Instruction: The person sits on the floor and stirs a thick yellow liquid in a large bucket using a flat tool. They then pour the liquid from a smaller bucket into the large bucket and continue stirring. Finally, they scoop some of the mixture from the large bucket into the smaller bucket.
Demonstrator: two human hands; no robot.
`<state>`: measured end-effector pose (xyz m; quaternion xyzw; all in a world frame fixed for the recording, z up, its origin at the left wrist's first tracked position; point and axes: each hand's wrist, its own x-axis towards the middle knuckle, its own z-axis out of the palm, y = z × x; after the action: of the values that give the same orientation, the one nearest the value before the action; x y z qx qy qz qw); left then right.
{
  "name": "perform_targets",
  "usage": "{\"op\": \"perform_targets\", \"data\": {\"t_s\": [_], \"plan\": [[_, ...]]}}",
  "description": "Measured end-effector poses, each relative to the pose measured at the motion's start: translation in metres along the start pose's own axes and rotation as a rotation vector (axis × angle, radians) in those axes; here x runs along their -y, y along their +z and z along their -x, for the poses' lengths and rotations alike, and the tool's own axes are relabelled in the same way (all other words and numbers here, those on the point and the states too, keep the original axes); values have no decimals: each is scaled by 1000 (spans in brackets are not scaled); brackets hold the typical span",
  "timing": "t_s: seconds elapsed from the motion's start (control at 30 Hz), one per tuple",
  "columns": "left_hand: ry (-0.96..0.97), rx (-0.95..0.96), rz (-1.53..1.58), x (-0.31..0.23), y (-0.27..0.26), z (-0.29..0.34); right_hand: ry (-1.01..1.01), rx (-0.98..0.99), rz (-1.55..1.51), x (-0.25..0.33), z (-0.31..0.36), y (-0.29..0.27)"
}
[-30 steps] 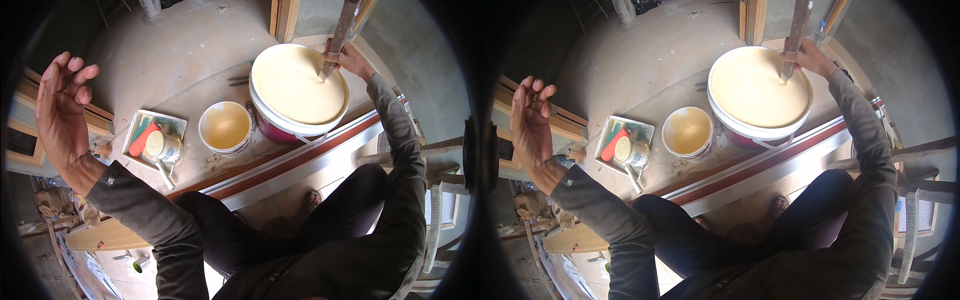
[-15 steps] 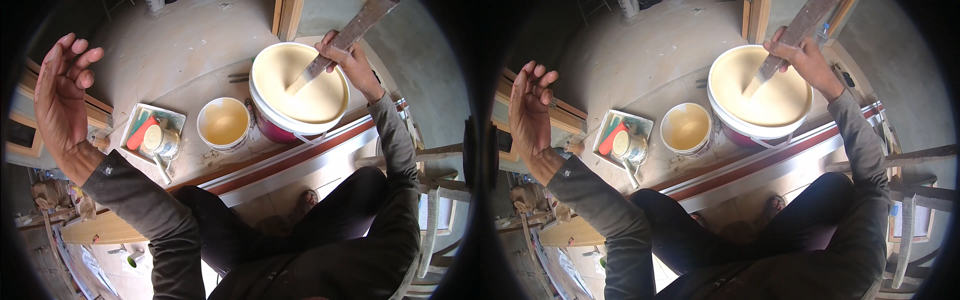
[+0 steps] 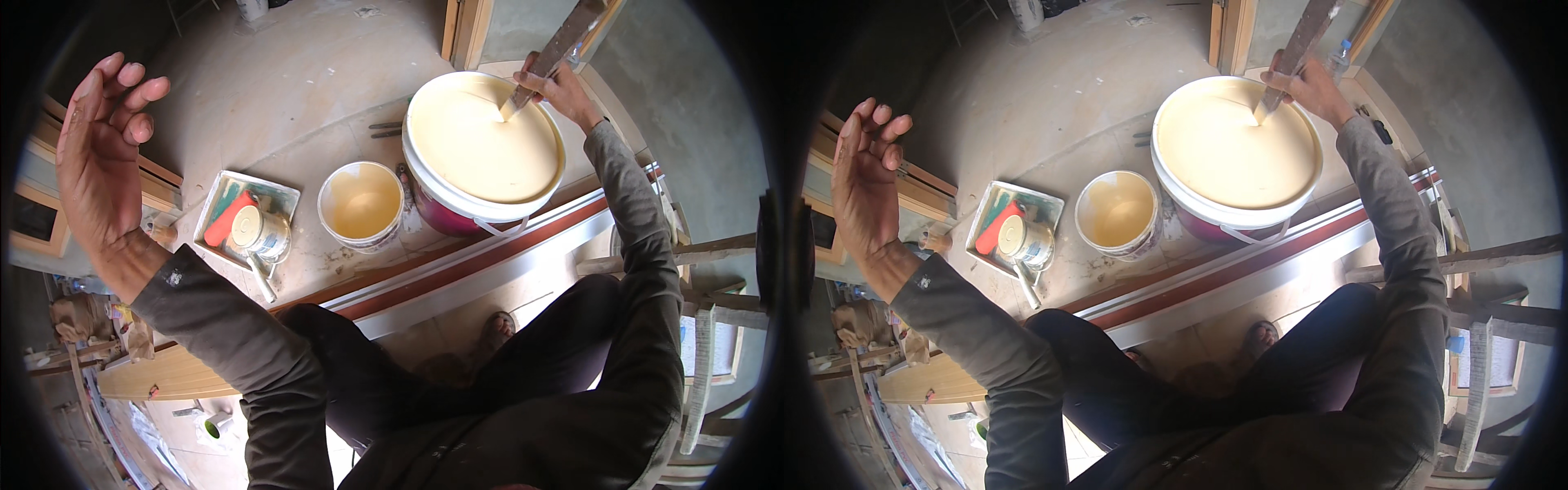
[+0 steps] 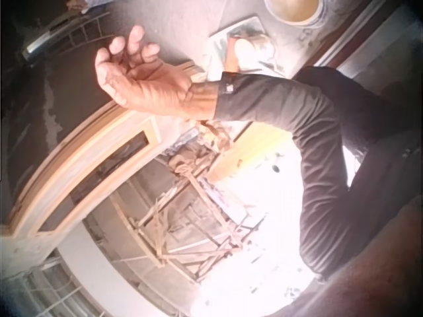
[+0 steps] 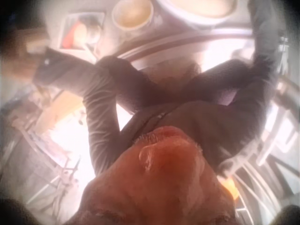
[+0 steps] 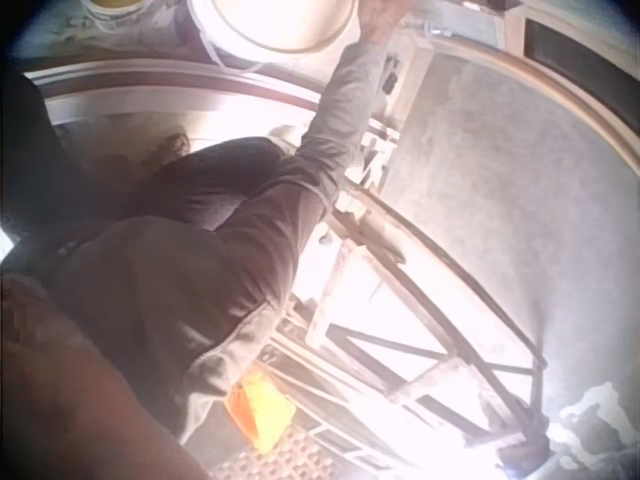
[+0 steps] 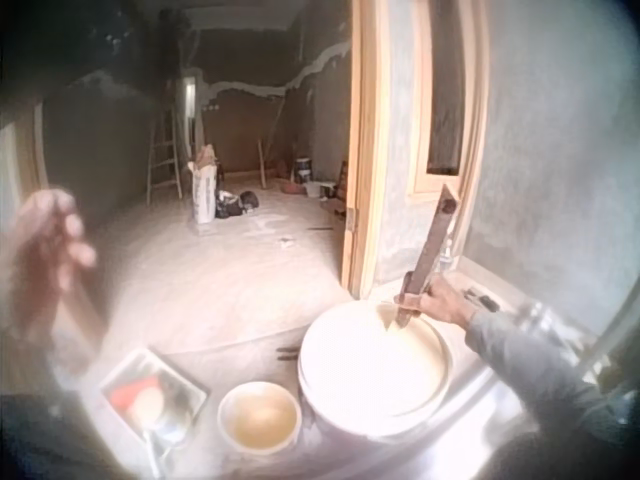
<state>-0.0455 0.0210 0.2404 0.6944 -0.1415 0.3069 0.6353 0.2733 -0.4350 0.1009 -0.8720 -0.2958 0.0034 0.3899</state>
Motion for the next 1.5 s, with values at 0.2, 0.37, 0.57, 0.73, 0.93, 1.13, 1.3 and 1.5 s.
{"op": "perform_targets", "data": {"t_s": [0.2,0.37,0.57,0.73,0.93,1.13,1.3,1.5], "plan": [[10,-37,-22,-1,-13,7,114,-22,-185,-4,64,-6],[-6,-116,-85,2,-11,5,201,-124,-391,10,98,-4],[-18,-42,-64,1,-14,5,162,-366,-700,3,115,-32],[-48,-71,-65,-3,-17,8,87,-395,-659,22,100,-59],[-30,-67,-50,-9,-16,10,101,-386,-348,47,69,-54],[-4,-118,-48,-8,-23,15,118,-308,-120,9,38,-21],[17,-120,-63,-8,-25,17,148,-309,-173,-29,8,2],[22,-116,-44,-6,-25,13,105,-182,-175,-26,-26,32]]}}
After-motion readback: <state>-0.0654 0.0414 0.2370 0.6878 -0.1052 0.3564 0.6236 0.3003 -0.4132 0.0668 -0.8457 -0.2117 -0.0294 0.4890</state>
